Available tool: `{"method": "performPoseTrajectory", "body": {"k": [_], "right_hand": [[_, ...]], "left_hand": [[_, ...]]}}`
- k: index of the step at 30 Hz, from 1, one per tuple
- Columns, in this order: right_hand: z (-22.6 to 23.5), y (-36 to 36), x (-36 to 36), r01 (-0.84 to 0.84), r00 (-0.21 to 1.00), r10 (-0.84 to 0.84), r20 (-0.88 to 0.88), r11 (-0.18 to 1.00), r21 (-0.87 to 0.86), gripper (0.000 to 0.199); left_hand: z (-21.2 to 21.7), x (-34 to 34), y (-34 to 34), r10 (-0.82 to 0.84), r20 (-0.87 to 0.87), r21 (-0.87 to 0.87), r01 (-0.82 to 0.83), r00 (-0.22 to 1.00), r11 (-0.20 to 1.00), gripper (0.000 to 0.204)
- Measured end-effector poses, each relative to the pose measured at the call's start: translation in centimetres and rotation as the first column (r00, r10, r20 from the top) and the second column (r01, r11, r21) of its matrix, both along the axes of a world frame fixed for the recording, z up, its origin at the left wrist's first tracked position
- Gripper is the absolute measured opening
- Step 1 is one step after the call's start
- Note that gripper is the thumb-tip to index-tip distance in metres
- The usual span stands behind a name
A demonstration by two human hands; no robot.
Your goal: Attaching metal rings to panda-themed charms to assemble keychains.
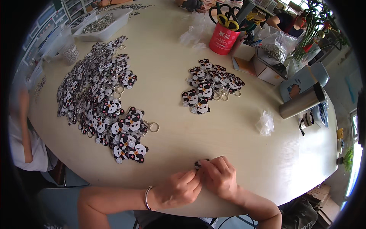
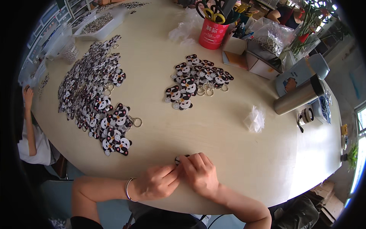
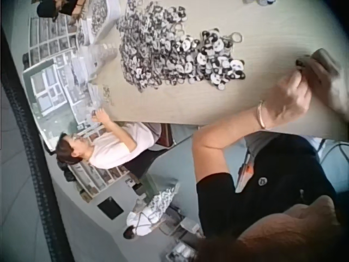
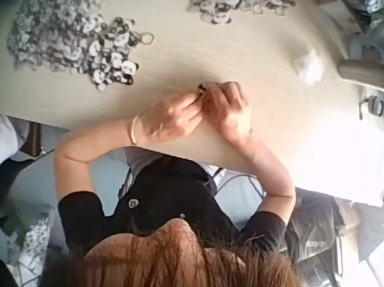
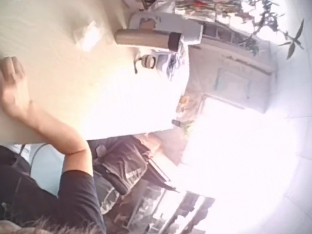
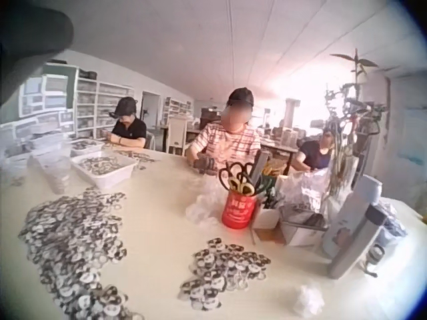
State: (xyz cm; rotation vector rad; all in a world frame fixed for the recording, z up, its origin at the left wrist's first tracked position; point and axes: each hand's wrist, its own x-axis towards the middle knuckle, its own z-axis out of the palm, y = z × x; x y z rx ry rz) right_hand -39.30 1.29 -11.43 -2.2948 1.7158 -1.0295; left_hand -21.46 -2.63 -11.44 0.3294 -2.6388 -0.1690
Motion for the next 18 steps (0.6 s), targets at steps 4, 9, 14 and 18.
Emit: {"method": "performPoseTrajectory", "body": {"k": [4,9,14,18], "right_hand": [[-0.5,-0.5,0.0,-0.09,0.992,0.081,-0.095,0.992,-0.089,0.038],[-0.5,-0.8,-0.1,-0.117,0.991,0.112,-0.071,0.991,-0.072,0.039],[-0.7,-0.8,-0.3,-0.141,0.99,0.14,-0.017,0.986,-0.094,0.036],[-0.9,-0.9,-0.3,-0.113,0.993,0.11,-0.039,0.989,-0.092,0.046]], "left_hand": [[0.0,-0.2,-0.5,-0.025,-0.023,-0.047,0.024,0.999,0.999,0.023],[0.0,-0.2,-0.5,-0.022,-0.041,-0.045,0.02,0.999,0.999,0.023],[0.0,-0.2,-0.7,-0.038,-0.008,-0.123,0.037,0.999,0.992,0.025],[-0.4,-0.4,-0.5,-0.05,-0.014,-0.168,0.047,0.999,0.985,0.025]]}}
